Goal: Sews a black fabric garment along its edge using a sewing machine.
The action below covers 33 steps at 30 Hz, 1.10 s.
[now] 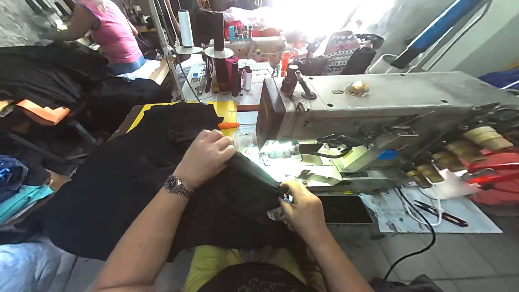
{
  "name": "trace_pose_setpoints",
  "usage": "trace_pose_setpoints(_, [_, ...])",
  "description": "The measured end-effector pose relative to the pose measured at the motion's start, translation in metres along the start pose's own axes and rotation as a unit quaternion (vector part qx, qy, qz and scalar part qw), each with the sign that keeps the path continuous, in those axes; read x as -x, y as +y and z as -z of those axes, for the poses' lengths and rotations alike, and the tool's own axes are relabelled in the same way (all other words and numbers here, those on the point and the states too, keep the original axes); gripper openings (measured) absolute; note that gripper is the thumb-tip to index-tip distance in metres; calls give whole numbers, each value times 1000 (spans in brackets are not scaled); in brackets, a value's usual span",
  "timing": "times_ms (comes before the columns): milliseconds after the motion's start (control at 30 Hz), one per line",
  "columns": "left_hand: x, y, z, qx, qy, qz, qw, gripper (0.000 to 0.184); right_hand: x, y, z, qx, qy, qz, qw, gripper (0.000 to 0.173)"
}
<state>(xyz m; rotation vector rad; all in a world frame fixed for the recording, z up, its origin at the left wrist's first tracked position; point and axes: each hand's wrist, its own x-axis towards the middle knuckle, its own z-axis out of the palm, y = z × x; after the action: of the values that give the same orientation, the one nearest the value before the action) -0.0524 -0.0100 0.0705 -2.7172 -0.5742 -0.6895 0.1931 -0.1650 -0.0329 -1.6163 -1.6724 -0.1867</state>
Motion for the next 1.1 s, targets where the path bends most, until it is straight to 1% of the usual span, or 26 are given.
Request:
trace_pose_setpoints(33, [5,2,8,-24,52,6,998,4,2,-3,3,-19,-5,-5,1000,20])
trace_pose_setpoints(67, [9,3,15,-52,106,23,993,8,5,-7,7,-40,-2,-6,999,19])
trace_pose_setpoints(100, [14,2,18,-78,155,47,984,10,7,-11,12,-55,10,2,998,19])
trace_pose_setpoints(133, [18,1,18,-94,187,77,975,10,10,-15,17,-66,30,14,997,19])
trace_pose_setpoints(167, [22,1,17,-89,189,114,971,9,13,-19,21,-70,47,28,996,19])
trace_pose_setpoints(200, [25,2,12,-72,160,156,972,13,15,-21,24,-69,59,40,995,18])
trace_pose_setpoints(233, [28,3,4,-43,107,205,972,20,18,-22,26,-60,61,46,995,19])
trace_pose_setpoints(267, [31,5,-7,-7,47,263,964,28,21,-22,26,-49,50,45,996,20])
trace_pose_setpoints(300, [35,8,-19,30,4,324,946,33,25,-21,24,-40,36,40,998,22])
trace_pose_setpoints(333, [39,13,-29,71,-5,380,922,38,30,-20,22,-33,22,34,999,23])
trace_pose_setpoints(367, [43,22,-36,121,8,437,891,44,36,-19,19,-30,12,29,999,23])
trace_pose_setpoints(400, [48,33,-41,177,39,482,857,49,41,-19,18,-27,4,26,999,23])
trace_pose_setpoints(433, [54,48,-45,240,82,512,821,49,46,-19,18,-27,-3,25,999,22])
trace_pose_setpoints(467, [58,66,-48,312,125,529,780,44,50,-19,19,-29,-9,26,999,22])
trace_pose_setpoints(500, [61,85,-49,396,157,535,730,34,52,-20,20,-32,-13,30,999,22])
trace_pose_setpoints(533, [61,103,-50,486,164,529,677,24,54,-21,21,-33,-18,34,999,21])
trace_pose_setpoints(567, [60,118,-49,563,145,513,631,23,55,-21,21,-34,-23,40,998,21])
trace_pose_setpoints(600, [58,129,-49,616,117,495,602,28,57,-22,21,-36,-29,46,998,20])
trace_pose_setpoints(667, [50,141,-50,657,96,480,574,32,64,-25,18,-50,-46,50,996,20])
trace_pose_setpoints(700, [46,142,-52,663,103,485,561,31,67,-27,16,-61,-58,44,995,21])
trace_pose_setpoints(800, [38,143,-52,692,138,501,501,22,71,-27,16,-118,-98,2,988,23])
trace_pose_setpoints(867, [37,145,-49,706,154,487,491,20,69,-23,23,-182,-97,-50,977,33])
trace_pose_setpoints(933, [36,147,-47,717,161,472,487,25,63,-18,33,-243,-88,-98,961,35])
trace_pose_setpoints(1000, [35,149,-47,726,165,466,478,35,58,-12,39,-276,-75,-120,951,33])
trace_pose_setpoints(1100, [35,152,-49,731,173,455,478,55,54,-2,43,-278,-69,-132,949,33])
